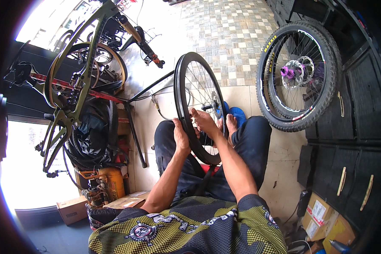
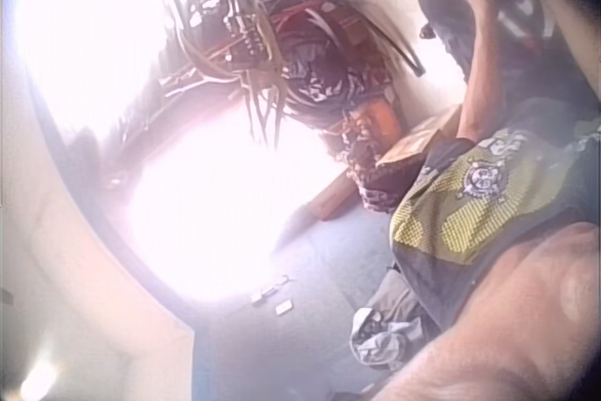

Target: The person removes a bicycle tire from the rim, cuts a small section of the inner tube, and then reassembles the tire onto the rim. They use scissors to cut the tube and their hands to manipulate the tire and rim.

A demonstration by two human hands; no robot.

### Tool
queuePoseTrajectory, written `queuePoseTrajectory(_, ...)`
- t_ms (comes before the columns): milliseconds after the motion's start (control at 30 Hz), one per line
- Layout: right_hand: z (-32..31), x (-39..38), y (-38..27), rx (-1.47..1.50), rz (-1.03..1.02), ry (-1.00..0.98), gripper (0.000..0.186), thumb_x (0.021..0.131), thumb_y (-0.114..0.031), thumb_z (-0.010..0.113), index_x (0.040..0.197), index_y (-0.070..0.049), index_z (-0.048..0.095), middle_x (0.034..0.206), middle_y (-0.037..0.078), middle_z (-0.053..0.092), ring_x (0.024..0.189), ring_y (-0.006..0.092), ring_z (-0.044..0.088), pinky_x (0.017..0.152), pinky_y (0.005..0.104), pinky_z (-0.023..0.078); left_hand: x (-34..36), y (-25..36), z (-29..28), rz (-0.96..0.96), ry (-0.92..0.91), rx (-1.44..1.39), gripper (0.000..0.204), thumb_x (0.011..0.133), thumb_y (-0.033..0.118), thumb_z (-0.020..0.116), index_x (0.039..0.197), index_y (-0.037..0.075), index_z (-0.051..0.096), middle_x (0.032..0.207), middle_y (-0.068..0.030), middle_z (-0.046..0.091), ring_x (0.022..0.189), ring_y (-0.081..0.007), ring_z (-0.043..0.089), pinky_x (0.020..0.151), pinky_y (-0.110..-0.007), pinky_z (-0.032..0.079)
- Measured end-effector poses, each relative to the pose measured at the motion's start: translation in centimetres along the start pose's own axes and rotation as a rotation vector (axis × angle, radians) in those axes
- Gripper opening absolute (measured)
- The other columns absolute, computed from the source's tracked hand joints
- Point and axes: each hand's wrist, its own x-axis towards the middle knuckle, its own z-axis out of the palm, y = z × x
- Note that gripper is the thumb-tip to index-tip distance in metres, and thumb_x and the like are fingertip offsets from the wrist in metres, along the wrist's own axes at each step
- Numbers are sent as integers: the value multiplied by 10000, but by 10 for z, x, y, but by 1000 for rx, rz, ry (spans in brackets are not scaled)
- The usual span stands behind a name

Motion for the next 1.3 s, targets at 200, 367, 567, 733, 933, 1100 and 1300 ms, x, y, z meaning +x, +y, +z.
queuePoseTrajectory(200,-3,-4,0,66,-23,-96,607,1022,-649,616,1099,-53,696,689,-66,492,538,22,470,491,200,409,-1,-5,2,60,27,-47,728,1067,727,361,1114,45,610,734,-69,666,560,-153,627,513,-274,519)
queuePoseTrajectory(367,2,0,4,-12,-52,21,523,1035,-584,642,1060,-64,691,669,-72,476,522,25,460,479,203,401,-1,-2,1,13,24,2,717,1066,728,367,1110,50,595,722,-78,662,550,-166,625,512,-284,518)
queuePoseTrajectory(567,-4,1,-2,-18,12,-39,549,1010,-614,663,1047,-66,688,651,-80,462,503,24,441,463,208,389,0,-4,2,-4,20,-35,698,1063,729,377,1116,64,581,707,-76,650,542,-163,623,498,-282,510)
queuePoseTrajectory(733,3,-7,-6,103,8,41,545,1008,-626,658,999,-81,677,642,-83,457,502,21,439,465,207,382,-3,-9,6,36,56,-7,669,1066,713,404,1138,68,565,731,-72,649,549,-158,623,496,-279,512)
queuePoseTrajectory(933,0,-5,-5,-48,-6,-2,569,1012,-645,637,1045,-78,680,636,-85,456,499,21,437,467,209,379,-6,-3,7,56,42,-4,634,1077,687,415,1143,72,557,733,-71,648,561,-154,632,508,-276,529)
queuePoseTrajectory(1100,-5,-5,0,157,-35,-58,569,999,-636,666,1093,-75,688,677,-75,496,519,18,459,480,206,390,-4,-6,11,77,38,-47,616,1104,646,393,1120,57,574,743,-66,661,553,-154,631,505,-281,523)
queuePoseTrajectory(1300,5,-13,-9,-20,8,20,642,994,-695,618,1089,-62,659,619,-69,449,503,43,471,489,205,408,-9,-5,11,74,29,33,550,1133,580,385,1114,67,586,777,-51,661,537,-144,615,489,-280,513)
